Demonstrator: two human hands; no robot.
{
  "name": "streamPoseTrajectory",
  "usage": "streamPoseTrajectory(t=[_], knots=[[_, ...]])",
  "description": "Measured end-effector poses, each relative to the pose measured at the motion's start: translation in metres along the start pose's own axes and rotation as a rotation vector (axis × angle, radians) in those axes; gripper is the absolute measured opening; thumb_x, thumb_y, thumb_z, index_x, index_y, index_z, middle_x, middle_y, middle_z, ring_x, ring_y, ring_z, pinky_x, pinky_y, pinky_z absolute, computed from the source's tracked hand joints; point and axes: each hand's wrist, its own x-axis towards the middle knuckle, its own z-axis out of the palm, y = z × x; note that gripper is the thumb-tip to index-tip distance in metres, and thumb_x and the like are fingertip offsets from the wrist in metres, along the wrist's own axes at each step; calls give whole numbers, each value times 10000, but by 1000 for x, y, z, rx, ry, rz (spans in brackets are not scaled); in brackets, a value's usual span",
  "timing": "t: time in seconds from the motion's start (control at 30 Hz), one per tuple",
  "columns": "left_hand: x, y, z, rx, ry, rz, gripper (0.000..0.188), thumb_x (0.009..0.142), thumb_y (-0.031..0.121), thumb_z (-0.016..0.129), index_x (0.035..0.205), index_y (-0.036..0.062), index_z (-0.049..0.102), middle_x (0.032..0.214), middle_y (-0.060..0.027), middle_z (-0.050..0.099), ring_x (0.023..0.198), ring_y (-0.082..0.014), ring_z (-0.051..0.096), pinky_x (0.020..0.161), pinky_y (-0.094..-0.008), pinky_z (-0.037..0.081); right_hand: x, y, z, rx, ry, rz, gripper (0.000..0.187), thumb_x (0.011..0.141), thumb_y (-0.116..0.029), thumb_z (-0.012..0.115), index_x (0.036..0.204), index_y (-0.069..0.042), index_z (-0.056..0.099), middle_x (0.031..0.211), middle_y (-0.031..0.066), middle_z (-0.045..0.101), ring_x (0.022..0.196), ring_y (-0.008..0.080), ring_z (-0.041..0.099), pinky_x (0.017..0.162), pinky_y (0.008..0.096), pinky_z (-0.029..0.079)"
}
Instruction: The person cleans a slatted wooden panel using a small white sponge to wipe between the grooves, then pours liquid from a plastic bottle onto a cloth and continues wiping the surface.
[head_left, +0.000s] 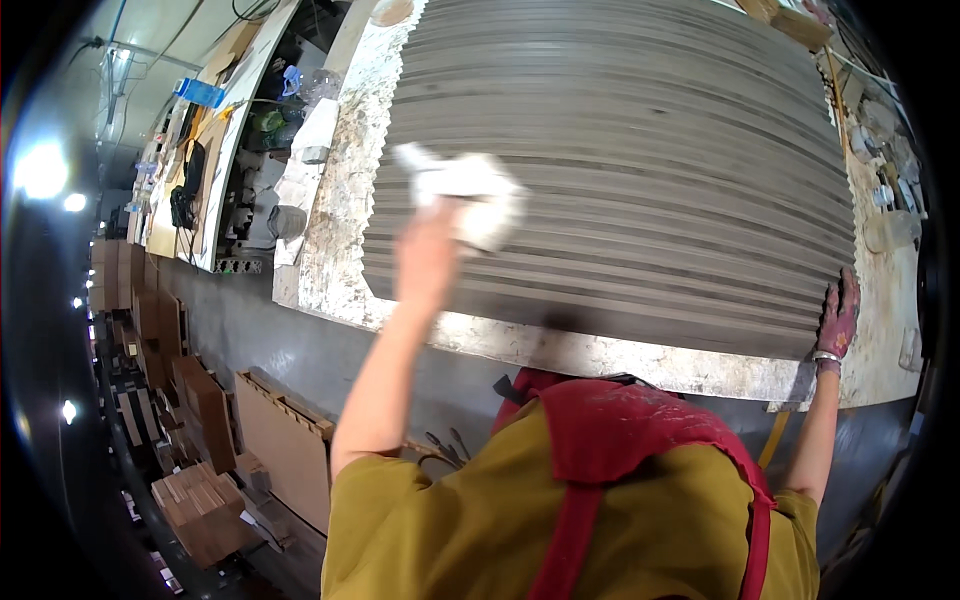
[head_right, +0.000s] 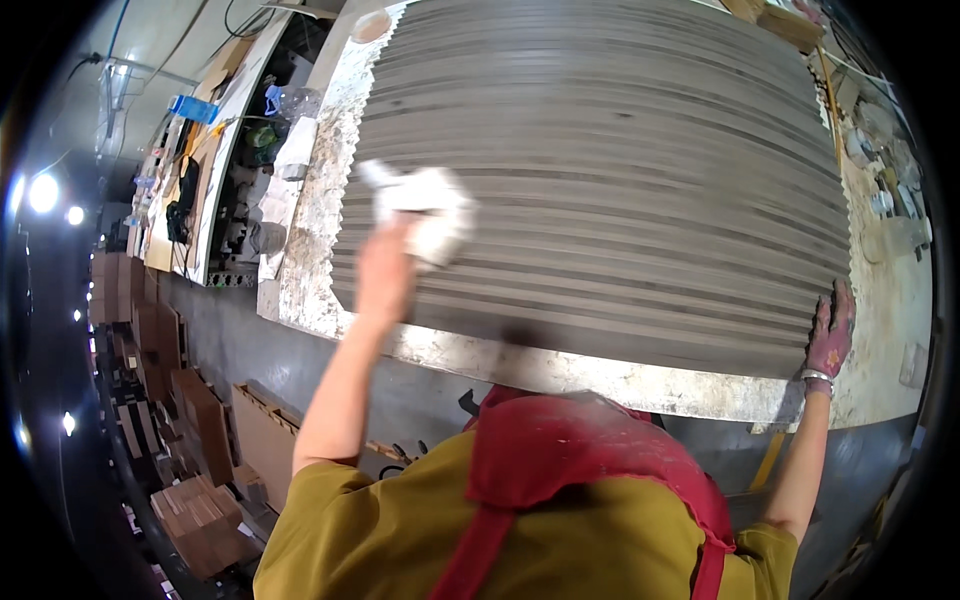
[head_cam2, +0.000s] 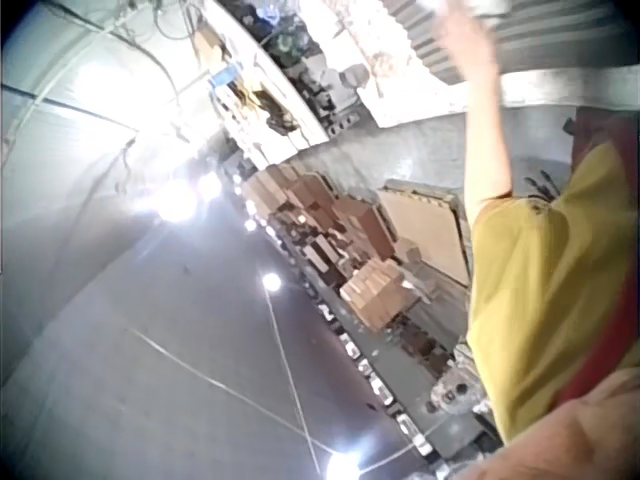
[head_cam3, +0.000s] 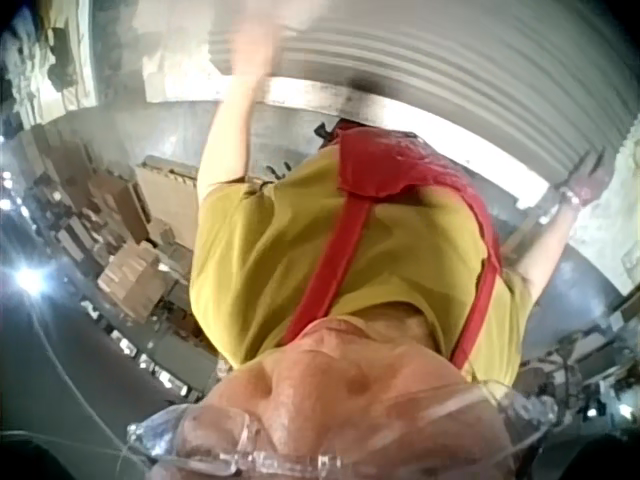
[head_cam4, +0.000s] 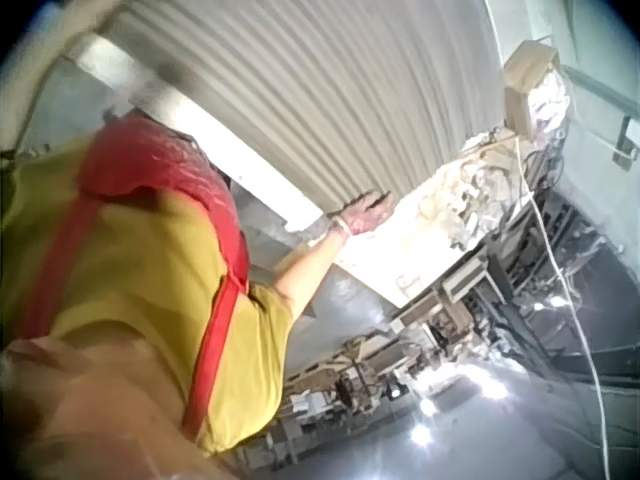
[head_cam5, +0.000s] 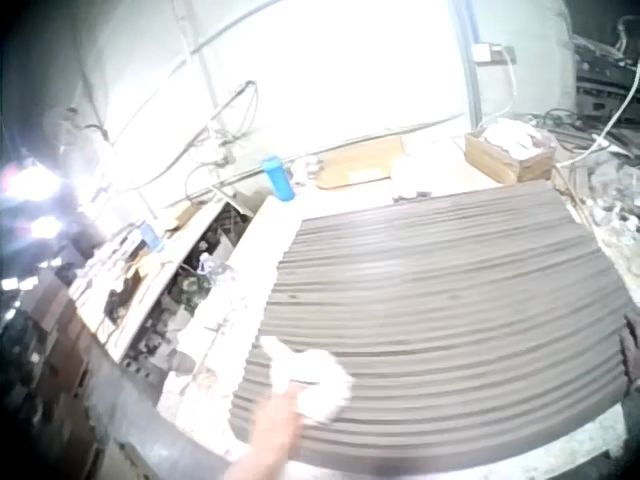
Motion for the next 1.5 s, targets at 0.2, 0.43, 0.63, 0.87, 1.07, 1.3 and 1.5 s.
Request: streamPoseTrajectory(t=[0.2, 0.43, 0.63, 0.87, 1.07, 1.3, 1.5], knots=[[19, -64, -71, -172, 438, -272, 187, 901, 178, 545, 897, -3, 590, 832, -198, 593, 787, -391, 561, 710, -466, 432, 5, -8, 1, -5, 34, 14, 410, 964, -266, 512, 1347, -122, 503, 1380, 150, 482, 1287, 319, 434, 1066, 370, 343], [52, 169, 4, -476, 46, 549, 370, 852, 239, 611, 1182, 74, 576, 1288, -145, 542, 1270, -355, 434, 1045, -483, 350, 13, -22, 1, -8, 31, 11, 410, 952, -279, 531, 1324, -108, 518, 1357, 151, 505, 1290, 309, 439, 1073, 371, 338], [47, 96, 3, -81, 28, 451, 433, 857, 194, 614, 1286, 194, 561, 1413, -19, 469, 1317, -301, 410, 1042, -483, 349, -1, -6, -1, -46, 39, 13, 421, 974, -298, 491, 1348, -106, 501, 1365, 129, 507, 1300, 305, 429, 1085, 379, 325], [51, 36, -36, -98, 219, 263, 298, 753, 127, 690, 1044, 88, 639, 1107, -95, 611, 1034, -324, 558, 880, -444, 431, 2, -14, -1, -84, 43, 23, 443, 966, -350, 493, 1358, -144, 495, 1380, 142, 492, 1308, 319, 423, 1073, 391, 343], [73, 137, -6, -38, 51, 584, 244, 764, 149, 691, 1004, 139, 650, 1093, -51, 573, 1053, -270, 524, 866, -437, 422, 5, -13, 0, -46, 21, 56, 459, 958, -388, 494, 1357, -162, 496, 1390, 150, 476, 1307, 321, 421, 1070, 393, 343], [48, -40, -38, 271, -43, 157, 193, 793, 159, 672, 981, 117, 680, 1022, -80, 604, 939, -309, 564, 798, -432, 486, 3, -21, -3, -73, 56, 73, 454, 955, -388, 498, 1339, -146, 511, 1379, 154, 486, 1300, 323, 428, 1066, 396, 351], [61, -7, -87, 152, 96, 43, 229, 854, 215, 627, 954, 13, 658, 941, -140, 602, 896, -332, 557, 788, -429, 459, 1, -19, -1, -93, 67, 70, 453, 951, -388, 505, 1331, -142, 520, 1370, 151, 496, 1292, 323, 439, 1057, 394, 363]])
